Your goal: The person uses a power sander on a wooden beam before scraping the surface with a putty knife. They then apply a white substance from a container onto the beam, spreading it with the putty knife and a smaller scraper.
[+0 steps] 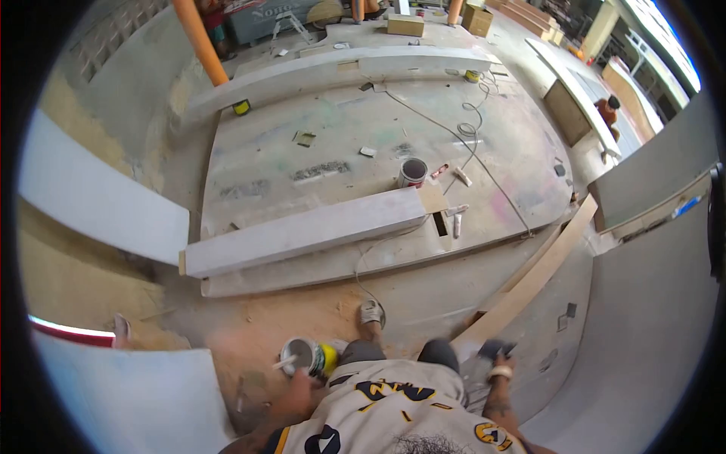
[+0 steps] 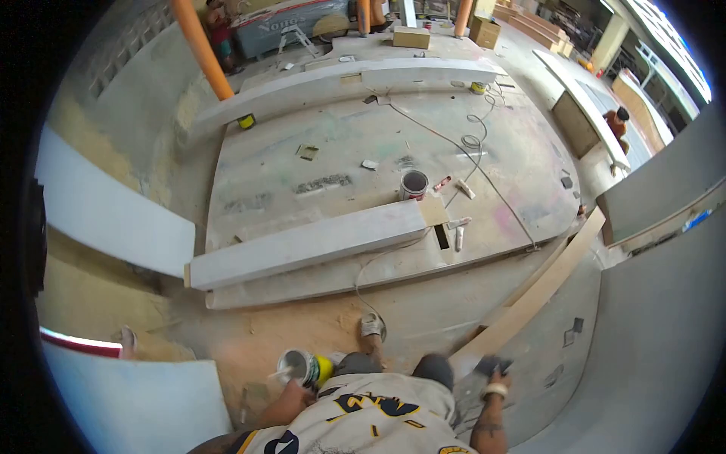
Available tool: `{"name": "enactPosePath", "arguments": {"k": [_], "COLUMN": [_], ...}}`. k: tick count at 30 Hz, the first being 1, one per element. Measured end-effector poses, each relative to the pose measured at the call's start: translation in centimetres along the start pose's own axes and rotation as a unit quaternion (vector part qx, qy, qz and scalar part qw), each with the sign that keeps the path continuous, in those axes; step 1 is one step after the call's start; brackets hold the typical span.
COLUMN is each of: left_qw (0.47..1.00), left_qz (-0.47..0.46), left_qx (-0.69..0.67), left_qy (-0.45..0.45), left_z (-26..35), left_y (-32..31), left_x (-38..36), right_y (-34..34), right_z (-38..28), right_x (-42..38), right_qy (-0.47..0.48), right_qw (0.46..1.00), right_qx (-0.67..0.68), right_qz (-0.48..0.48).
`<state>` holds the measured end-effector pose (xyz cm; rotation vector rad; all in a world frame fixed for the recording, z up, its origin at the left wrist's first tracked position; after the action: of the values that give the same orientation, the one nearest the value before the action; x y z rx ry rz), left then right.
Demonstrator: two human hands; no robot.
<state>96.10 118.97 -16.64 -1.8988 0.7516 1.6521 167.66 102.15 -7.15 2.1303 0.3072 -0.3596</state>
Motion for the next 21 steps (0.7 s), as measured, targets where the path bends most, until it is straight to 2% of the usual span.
{"name": "enactPosePath", "arguments": {"k": [1,2,3,5,8,11,13,14,15,16,17,18,19,21], "left_qw": [1.000,0.999,0.999,0.996,0.992,0.989,0.986,0.988,0.990,0.992,0.995,0.998,0.999,1.000], "left_qz": [-0.012,-0.023,-0.035,-0.067,-0.068,-0.051,-0.058,-0.043,-0.030,-0.015,-0.014,-0.012,-0.010,0.003], "left_qx": [0.012,0.023,0.033,0.037,0.059,0.086,0.110,0.111,0.111,0.109,0.089,0.062,0.036,-0.008], "left_qy": [-0.008,-0.017,-0.026,-0.054,-0.092,-0.113,-0.113,-0.099,-0.083,-0.067,-0.041,-0.016,0.009,0.028], "left_z": [1.4,2.8,4.1,6.9,11.2,13.8,14.7,14.6,14.4,14.0,13.3,12.4,11.5,10.3], "left_y": [-3.4,-6.3,-9.3,-14.3,-20.3,-24.3,-25.3,-25.4,-25.2,-25.1,-25.1,-25.3,-25.4,-27.1], "left_x": [-0.2,-0.2,-0.7,-2.2,-5.3,-7.4,-6.7,-5.8,-4.7,-4.0,-3.8,-3.7,-3.6,-5.3], "right_y": [0.5,1.3,0.3,0.3,-2.4,-6.9,-10.4,-13.1,-11.1,-13.2,-15.8,-18.0,-16.3,-16.0], "right_z": [-6.6,-13.3,-15.2,-23.6,-26.9,-21.8,-11.8,-4.8,-6.4,-4.2,-1.1,1.9,-0.3,-6.1], "right_x": [-0.1,-2.5,-0.3,-4.0,-4.7,-2.8,0.3,1.3,-3.7,-4.3,-4.6,-5.0,-6.2,-3.4], "right_qy": [0.108,0.146,0.199,0.209,0.234,0.155,0.041,-0.084,-0.190,-0.149,-0.032,0.097,0.076,-0.056], "right_qw": [0.991,0.977,0.970,0.975,0.971,0.984,0.997,0.991,0.976,0.932,0.812,0.690,0.747,0.851], "right_qx": [0.077,0.147,0.122,0.070,0.038,-0.076,-0.039,-0.051,-0.048,-0.239,-0.468,-0.584,-0.530,-0.395], "right_qz": [0.027,0.042,0.074,0.014,-0.041,-0.048,-0.049,-0.088,-0.092,-0.227,-0.348,-0.417,-0.394,-0.340]}}
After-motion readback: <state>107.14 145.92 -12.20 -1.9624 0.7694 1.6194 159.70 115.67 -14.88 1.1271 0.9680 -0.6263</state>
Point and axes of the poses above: each hand's wrist, its own x-axis towards the middle knuckle, its own y-axis out of the back of the hand, z = x × y, the point moved 9 cm from there along x, towards the middle knuckle, and after that the axes turned 3 degrees about x, right-handed, at the moved point
